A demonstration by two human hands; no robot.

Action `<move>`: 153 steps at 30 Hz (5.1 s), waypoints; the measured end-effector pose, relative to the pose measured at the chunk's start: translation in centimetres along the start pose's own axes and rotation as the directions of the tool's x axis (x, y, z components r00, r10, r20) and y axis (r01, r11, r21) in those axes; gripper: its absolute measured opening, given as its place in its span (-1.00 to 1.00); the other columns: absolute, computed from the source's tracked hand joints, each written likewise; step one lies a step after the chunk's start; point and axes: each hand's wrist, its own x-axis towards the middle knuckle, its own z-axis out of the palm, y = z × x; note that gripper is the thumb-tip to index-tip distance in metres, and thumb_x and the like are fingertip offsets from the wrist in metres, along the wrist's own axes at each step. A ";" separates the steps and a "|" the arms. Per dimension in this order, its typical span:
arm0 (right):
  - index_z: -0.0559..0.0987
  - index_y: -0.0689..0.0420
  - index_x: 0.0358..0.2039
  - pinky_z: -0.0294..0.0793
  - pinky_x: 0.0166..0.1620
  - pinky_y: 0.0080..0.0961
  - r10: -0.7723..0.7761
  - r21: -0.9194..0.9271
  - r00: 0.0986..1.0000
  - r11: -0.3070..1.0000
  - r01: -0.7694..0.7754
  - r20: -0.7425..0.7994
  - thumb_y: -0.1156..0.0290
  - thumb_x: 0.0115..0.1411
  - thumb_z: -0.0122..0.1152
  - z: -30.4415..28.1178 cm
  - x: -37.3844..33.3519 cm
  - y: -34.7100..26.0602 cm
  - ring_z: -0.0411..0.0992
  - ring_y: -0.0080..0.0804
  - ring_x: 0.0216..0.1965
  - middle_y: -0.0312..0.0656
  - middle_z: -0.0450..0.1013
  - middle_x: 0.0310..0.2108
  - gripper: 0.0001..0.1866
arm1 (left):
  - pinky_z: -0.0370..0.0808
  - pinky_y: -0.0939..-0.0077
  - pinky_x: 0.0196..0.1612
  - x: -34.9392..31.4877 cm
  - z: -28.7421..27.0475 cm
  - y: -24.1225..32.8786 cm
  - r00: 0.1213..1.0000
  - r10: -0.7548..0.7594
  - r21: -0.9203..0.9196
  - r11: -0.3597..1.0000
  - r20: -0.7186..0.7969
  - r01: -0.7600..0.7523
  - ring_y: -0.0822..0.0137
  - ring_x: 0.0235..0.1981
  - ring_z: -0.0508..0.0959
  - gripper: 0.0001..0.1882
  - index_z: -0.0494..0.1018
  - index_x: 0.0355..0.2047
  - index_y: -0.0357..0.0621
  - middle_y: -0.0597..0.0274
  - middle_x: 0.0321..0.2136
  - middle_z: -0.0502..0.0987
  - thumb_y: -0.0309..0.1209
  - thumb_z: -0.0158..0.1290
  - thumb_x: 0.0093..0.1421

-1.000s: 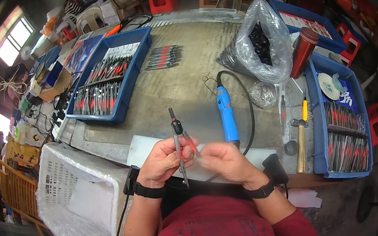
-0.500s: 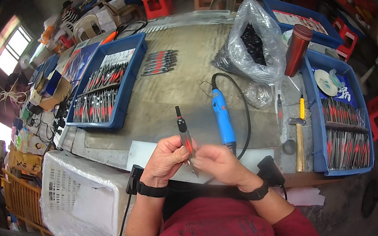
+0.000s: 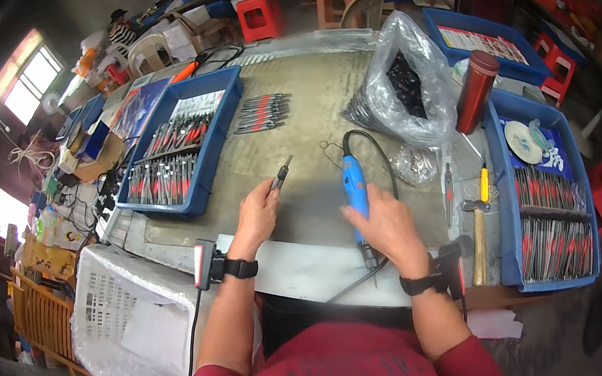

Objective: The person picks up metal tool bits from a white basket and places them on a workbench. They then use a blue rotary tool to attach a bit to the tool's chuck, repeating the process with additional bits.

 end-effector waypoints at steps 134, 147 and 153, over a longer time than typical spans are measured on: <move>0.17 0.14 -0.07 0.34 -0.44 -0.52 -0.227 0.990 0.964 0.015 0.143 -0.136 0.58 -0.11 0.16 2.2 -5.0 -8.9 0.30 -0.46 -0.54 -0.21 0.27 -0.53 -0.44 | 0.13 0.73 -0.80 -17.1 1.8 0.4 0.711 -0.397 -0.592 0.394 0.581 0.703 0.60 -0.84 0.21 -0.72 0.33 -0.53 -0.20 0.37 -0.78 0.30 -0.28 -0.15 0.24; 0.17 0.13 -0.06 0.36 -0.41 -0.48 -0.229 0.991 0.966 0.014 0.130 -0.123 0.59 -0.10 0.15 2.4 -5.0 -9.0 0.32 -0.40 -0.51 -0.20 0.27 -0.50 -0.44 | 0.11 0.74 -0.80 -17.0 1.5 0.3 0.710 -0.377 -0.597 0.384 0.595 0.705 0.61 -0.84 0.20 -0.72 0.32 -0.54 -0.20 0.37 -0.78 0.30 -0.30 -0.17 0.24; 0.17 0.13 -0.06 0.36 -0.41 -0.50 -0.236 0.993 0.965 0.018 0.120 -0.112 0.59 -0.10 0.15 2.4 -5.1 -9.0 0.31 -0.43 -0.51 -0.20 0.28 -0.50 -0.43 | 0.10 0.75 -0.80 -17.0 1.6 0.3 0.714 -0.369 -0.612 0.369 0.595 0.700 0.61 -0.84 0.18 -0.72 0.31 -0.54 -0.20 0.37 -0.78 0.29 -0.29 -0.16 0.24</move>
